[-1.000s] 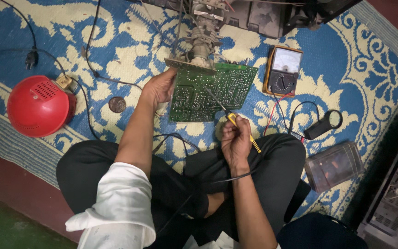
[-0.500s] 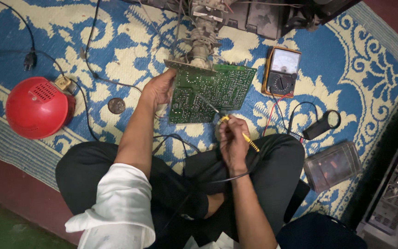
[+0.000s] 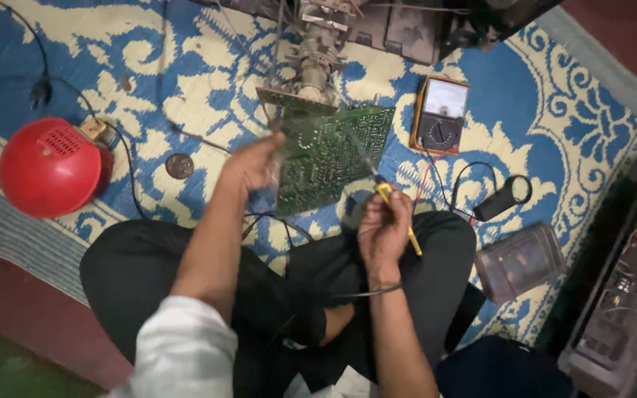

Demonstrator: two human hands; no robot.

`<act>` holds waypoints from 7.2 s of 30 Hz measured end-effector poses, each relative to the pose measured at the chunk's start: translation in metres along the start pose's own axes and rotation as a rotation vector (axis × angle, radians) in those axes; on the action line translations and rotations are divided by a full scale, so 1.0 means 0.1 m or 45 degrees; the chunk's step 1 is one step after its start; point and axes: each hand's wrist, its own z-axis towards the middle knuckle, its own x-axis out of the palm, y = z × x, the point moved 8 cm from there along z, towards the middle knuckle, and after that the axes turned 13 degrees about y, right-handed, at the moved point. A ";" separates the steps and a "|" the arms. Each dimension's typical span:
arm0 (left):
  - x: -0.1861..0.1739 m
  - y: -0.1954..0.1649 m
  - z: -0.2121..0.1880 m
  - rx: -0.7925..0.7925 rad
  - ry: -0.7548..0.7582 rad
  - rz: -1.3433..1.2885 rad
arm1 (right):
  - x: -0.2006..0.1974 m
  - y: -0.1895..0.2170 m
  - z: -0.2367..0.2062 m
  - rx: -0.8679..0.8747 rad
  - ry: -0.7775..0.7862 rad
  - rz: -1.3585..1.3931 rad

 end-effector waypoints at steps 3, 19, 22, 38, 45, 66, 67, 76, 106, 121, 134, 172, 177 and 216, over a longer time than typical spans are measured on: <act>0.62 0.17 -0.33 0.081 0.223 0.166 | 0.12 0.25 -0.04 -0.064 0.103 0.016; 2.33 -0.13 -1.38 0.748 -0.451 1.296 | 0.16 0.88 -0.18 -0.250 0.220 -0.184; 2.40 -0.17 -1.46 0.886 -0.630 1.506 | 0.15 0.85 -0.16 -0.224 0.243 -0.186; 1.74 -0.34 -1.75 0.439 -0.931 1.617 | 0.23 0.68 -0.08 -0.105 0.225 -0.396; 1.53 0.08 -1.52 0.565 -1.008 1.448 | 0.20 0.62 -0.05 -0.068 0.218 -0.438; 1.57 -0.07 -1.57 0.671 -0.987 1.497 | 0.21 0.61 -0.01 -0.122 0.162 -0.441; 1.60 -0.12 -1.61 0.676 -1.004 1.532 | 0.23 0.61 -0.02 -0.116 0.178 -0.437; 1.79 -0.25 -1.69 0.591 -1.072 1.736 | 0.23 0.74 -0.09 -0.203 0.207 -0.290; 2.07 -0.57 -1.73 0.568 -0.556 1.926 | 0.07 0.92 -0.10 -0.282 0.156 0.000; 1.33 -0.57 -1.70 0.135 -0.359 0.783 | 0.04 0.97 -0.19 -0.303 0.151 0.057; 0.40 -0.44 -1.34 0.230 -0.361 0.523 | -0.02 0.98 -0.23 -0.372 0.087 0.100; 0.05 -0.38 -0.19 0.199 0.272 -0.169 | 0.14 -0.01 -0.34 0.085 0.009 -0.126; -0.15 -0.38 -0.14 0.253 0.232 -0.129 | 0.14 -0.32 -0.25 0.167 -0.004 -0.089; -0.16 -0.25 -0.10 0.183 0.319 -0.275 | 0.10 -0.68 -0.14 0.291 -0.032 0.145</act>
